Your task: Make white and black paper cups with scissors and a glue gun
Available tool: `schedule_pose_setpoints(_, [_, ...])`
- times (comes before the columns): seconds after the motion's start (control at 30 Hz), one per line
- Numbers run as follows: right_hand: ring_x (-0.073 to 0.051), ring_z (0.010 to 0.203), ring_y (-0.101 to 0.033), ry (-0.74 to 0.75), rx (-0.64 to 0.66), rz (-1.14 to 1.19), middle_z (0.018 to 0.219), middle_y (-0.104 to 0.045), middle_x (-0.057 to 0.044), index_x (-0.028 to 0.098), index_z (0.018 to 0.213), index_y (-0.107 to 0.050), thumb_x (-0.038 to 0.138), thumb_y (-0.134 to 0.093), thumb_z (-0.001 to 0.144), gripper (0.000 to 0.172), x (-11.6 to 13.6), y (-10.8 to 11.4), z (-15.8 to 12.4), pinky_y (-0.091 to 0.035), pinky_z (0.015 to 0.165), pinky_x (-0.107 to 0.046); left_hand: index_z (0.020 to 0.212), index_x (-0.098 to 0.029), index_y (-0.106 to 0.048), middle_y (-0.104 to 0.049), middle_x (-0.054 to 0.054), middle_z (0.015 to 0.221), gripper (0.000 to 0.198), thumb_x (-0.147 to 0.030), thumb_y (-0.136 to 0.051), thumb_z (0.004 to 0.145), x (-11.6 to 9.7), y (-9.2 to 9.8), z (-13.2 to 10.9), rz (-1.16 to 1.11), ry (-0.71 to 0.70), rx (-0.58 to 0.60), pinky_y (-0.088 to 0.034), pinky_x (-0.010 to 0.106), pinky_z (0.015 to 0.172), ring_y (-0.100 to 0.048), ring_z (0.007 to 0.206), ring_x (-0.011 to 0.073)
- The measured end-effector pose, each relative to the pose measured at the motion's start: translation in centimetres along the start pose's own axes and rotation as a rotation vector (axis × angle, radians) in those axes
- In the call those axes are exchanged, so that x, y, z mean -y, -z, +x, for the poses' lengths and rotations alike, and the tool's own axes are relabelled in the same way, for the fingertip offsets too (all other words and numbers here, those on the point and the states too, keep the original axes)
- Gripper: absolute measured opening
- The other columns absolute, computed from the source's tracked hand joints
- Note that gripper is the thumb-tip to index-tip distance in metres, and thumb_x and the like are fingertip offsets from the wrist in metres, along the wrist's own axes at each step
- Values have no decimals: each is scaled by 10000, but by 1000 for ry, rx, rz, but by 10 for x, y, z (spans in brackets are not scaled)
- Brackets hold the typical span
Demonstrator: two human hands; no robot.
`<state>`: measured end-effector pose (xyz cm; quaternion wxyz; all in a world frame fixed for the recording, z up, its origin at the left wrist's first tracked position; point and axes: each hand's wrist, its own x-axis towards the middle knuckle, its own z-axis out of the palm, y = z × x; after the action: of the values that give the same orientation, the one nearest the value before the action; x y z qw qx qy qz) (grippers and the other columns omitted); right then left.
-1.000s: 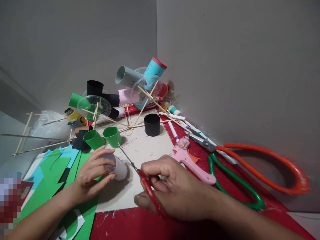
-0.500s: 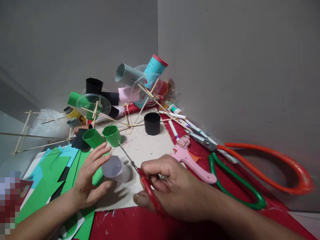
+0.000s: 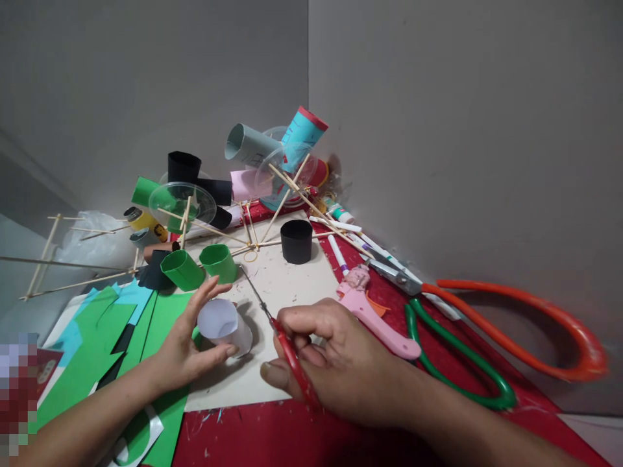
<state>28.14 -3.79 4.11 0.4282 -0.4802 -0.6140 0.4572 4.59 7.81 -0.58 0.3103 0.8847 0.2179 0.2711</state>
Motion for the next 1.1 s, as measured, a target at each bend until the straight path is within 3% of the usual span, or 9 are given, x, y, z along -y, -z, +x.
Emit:
schedule_pose_setpoints(0.13, [-88, 487, -320, -41, 12, 32, 519, -345, 51, 215, 573, -339, 372, -614, 770, 373, -1, 0, 0, -276, 432, -209, 1494, -371, -212, -455, 116, 1442, 945, -291, -784, 746, 0, -2, -1, -66, 53, -81, -372, 521, 1065, -463, 1298, 318])
schedule_pose_setpoints(0.27, [-98, 522, -403, -55, -17, 56, 582, -463, 24, 182, 659, -505, 399, -632, 813, 294, -6, 0, -1, -366, 476, -202, 1472, -400, -235, -455, 88, 1438, 927, -331, -795, 736, -9, 1, 1, -244, 186, -193, -461, 433, 957, -530, 1192, 279])
schedule_pose_setpoints(0.43, [-134, 597, -523, 72, -118, 123, 689, -578, -15, 186, 843, -612, 431, -647, 823, 248, -17, -3, 0, -462, 536, -227, 1486, -391, -194, -453, 101, 1440, 960, -400, -791, 734, -19, 3, 4, -455, 356, -109, -509, 380, 863, -582, 1095, 258])
schedule_pose_setpoints(0.53, [-147, 635, -579, 125, -112, 140, 742, -617, -18, 216, 1002, -625, 332, -675, 813, 228, -21, -5, -2, -504, 559, -232, 1504, -412, -123, -406, 98, 1479, 1032, -368, -803, 729, -21, -1, 0, -374, 289, -43, -427, 465, 1017, -497, 1254, 302])
schedule_pose_setpoints(0.7, [-168, 738, -664, 364, -50, -61, 992, -672, -59, 266, 1263, -546, 277, -748, 772, 531, -22, -13, -7, -564, 678, -263, 1524, -425, -9, -323, 108, 1542, 1083, -331, -778, 766, -25, -11, -7, -151, 61, 40, -276, 538, 1139, -329, 1414, 336])
schedule_pose_setpoints(0.77, [-183, 775, -683, 467, -51, -234, 1102, -672, -91, 260, 1269, -539, 317, -776, 760, 565, -22, -19, -6, -573, 708, -266, 1531, -408, 16, -297, 117, 1561, 1057, -333, -743, 800, -25, -14, -8, -112, -7, 60, -297, 522, 1139, -322, 1423, 334])
schedule_pose_setpoints(0.87, [-216, 807, -699, 595, -38, -439, 997, -704, -87, 232, 1179, -564, 376, -747, 795, 449, -24, -27, -2, -572, 702, -261, 1550, -350, 0, -283, 132, 1576, 992, -314, -692, 840, -27, -14, -9, -93, -84, 70, -296, 503, 1150, -299, 1437, 337])
schedule_pose_setpoints(1.0, [-199, 745, -701, 680, -59, -492, 864, -705, -60, 224, 1140, -569, 421, -646, 880, 335, -28, -28, 2, -565, 633, -232, 1554, -326, -106, -282, 124, 1578, 1009, -344, -756, 782, -25, -11, -10, -197, -54, 21, -296, 478, 1155, -340, 1410, 344])
schedule_pose_setpoints(1.1, [-208, 834, -715, 617, -161, -548, 963, -707, -78, 219, 1220, -565, 391, -652, 880, 391, -33, -20, 1, -580, 708, -232, 1534, -332, -178, -309, 115, 1557, 938, -381, -746, 791, -20, -7, -6, -417, 77, -149, -324, 454, 1131, -415, 1354, 312])
